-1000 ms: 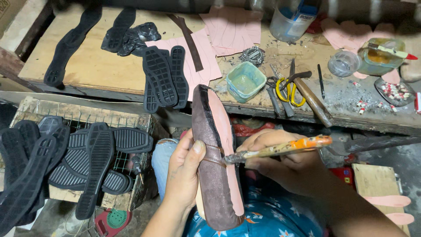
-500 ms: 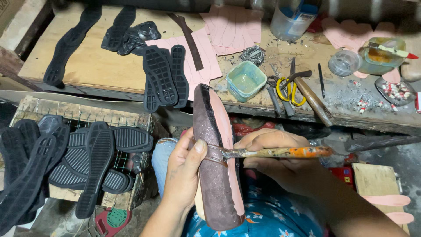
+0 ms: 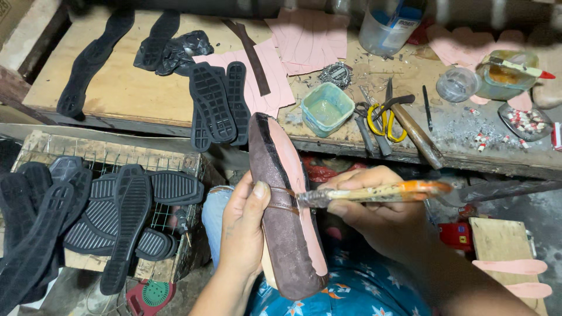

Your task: The person applies glue to the edges of a brown shoe using a brush. They rotate the shoe to cover different areas and repeatedly dip the brush into a glue container to continue the application.

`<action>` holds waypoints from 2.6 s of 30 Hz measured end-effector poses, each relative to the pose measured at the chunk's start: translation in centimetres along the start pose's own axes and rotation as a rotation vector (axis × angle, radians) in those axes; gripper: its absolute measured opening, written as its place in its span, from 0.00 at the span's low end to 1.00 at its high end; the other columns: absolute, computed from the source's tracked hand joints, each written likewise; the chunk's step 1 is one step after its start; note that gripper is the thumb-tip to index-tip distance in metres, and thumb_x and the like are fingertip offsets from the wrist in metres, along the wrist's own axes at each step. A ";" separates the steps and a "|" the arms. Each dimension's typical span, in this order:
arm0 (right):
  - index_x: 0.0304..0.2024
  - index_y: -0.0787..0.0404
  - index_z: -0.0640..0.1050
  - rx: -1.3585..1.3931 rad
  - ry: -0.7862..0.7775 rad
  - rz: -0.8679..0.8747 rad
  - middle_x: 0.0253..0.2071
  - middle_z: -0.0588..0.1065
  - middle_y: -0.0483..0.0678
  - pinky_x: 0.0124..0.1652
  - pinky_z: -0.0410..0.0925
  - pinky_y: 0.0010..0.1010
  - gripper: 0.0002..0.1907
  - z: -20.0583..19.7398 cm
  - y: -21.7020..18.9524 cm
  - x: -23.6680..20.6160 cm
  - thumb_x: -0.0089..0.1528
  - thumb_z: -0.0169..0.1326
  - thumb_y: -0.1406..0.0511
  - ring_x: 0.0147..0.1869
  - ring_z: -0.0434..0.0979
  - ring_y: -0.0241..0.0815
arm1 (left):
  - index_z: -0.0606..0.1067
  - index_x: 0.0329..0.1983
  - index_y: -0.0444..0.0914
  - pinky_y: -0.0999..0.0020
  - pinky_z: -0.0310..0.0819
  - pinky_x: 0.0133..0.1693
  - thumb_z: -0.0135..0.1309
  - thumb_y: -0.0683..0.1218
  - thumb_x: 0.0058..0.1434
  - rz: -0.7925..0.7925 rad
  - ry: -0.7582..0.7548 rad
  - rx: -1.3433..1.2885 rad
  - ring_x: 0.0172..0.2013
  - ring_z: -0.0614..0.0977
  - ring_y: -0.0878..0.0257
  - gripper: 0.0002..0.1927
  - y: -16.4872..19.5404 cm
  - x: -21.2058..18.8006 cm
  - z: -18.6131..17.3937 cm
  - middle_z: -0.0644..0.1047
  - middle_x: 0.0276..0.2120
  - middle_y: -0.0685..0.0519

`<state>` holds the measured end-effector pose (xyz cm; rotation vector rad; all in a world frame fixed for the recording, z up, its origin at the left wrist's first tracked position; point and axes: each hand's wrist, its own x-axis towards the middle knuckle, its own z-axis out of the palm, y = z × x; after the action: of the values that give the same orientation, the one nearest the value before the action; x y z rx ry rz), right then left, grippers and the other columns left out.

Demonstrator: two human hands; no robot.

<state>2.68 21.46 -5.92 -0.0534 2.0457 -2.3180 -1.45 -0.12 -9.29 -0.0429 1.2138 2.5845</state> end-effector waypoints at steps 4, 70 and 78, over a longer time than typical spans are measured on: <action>0.45 0.68 0.73 -0.261 -0.039 -0.308 0.48 0.78 0.58 0.44 0.76 0.35 0.10 0.4 0.4 -0.8 0.65 0.60 0.72 0.46 0.80 0.45 | 0.68 0.65 0.32 0.66 0.77 0.48 0.52 0.50 0.69 0.083 0.022 0.056 0.45 0.80 0.64 0.26 -0.2 0.2 0.1 0.78 0.48 0.49; 0.46 0.60 0.76 -0.343 -0.147 -0.346 0.51 0.80 0.56 0.53 0.77 0.38 0.13 -0.7 -1.5 -1.7 0.61 0.63 0.70 0.56 0.83 0.48 | 0.69 0.66 0.31 0.67 0.76 0.49 0.54 0.48 0.67 0.084 -0.006 0.183 0.46 0.80 0.64 0.27 0.8 0.4 0.9 0.79 0.49 0.48; 0.44 0.60 0.76 -0.556 -0.207 -0.392 0.49 0.80 0.53 0.51 0.76 0.38 0.10 -0.7 -2.6 -1.6 0.61 0.62 0.68 0.53 0.84 0.48 | 0.66 0.69 0.32 0.68 0.75 0.51 0.56 0.46 0.65 0.193 -0.009 0.284 0.48 0.80 0.65 0.30 1.2 0.4 0.8 0.79 0.50 0.48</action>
<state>4.17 22.61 -3.41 -0.7369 2.6707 -1.7158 -2.06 -0.11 -7.95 0.1519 1.6422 2.5359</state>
